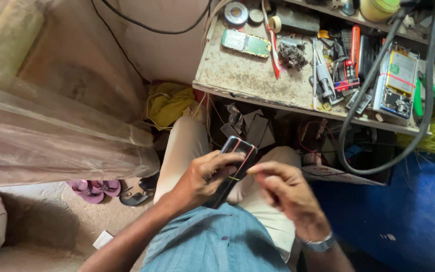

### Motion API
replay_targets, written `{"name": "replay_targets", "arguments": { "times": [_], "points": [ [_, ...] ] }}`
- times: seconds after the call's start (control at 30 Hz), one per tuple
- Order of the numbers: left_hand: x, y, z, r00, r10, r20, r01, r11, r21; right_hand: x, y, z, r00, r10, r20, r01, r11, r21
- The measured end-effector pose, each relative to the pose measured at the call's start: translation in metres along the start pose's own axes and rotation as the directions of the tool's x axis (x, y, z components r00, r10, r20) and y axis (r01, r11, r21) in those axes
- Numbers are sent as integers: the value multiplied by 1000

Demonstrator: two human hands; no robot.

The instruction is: The person works on a disassembled mobile phone by placing a battery inside and then securing the back cover onto the device with rubber bands.

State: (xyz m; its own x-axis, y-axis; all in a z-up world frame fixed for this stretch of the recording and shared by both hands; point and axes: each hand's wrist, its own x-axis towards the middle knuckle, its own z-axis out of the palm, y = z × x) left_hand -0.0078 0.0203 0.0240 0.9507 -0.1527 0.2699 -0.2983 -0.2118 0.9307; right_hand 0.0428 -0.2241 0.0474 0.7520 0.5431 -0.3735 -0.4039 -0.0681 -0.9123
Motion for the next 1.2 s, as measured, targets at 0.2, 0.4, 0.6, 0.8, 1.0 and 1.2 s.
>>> {"name": "replay_targets", "arguments": {
  "times": [0.2,0.4,0.6,0.8,1.0,1.2],
  "points": [
    [7,15,-10,953,-144,265,27,916,401,4,-69,20,685,-675,273,446,93,-890],
    [3,36,-16,961,-8,276,-99,924,370,27,-67,26,809,-414,417,466,20,-885],
    [-1,46,-29,974,-102,200,119,990,-71,39,22,-7,911,-36,412,194,917,-350],
    [7,21,-29,961,-156,230,223,926,-305,25,67,-9,959,-148,240,153,988,0],
    [13,11,-28,802,-291,521,548,704,-451,17,52,5,985,-109,137,122,988,-94],
    [9,19,-52,768,-543,340,639,609,-471,10,35,-39,861,-486,146,506,795,-334]
  ]
}}
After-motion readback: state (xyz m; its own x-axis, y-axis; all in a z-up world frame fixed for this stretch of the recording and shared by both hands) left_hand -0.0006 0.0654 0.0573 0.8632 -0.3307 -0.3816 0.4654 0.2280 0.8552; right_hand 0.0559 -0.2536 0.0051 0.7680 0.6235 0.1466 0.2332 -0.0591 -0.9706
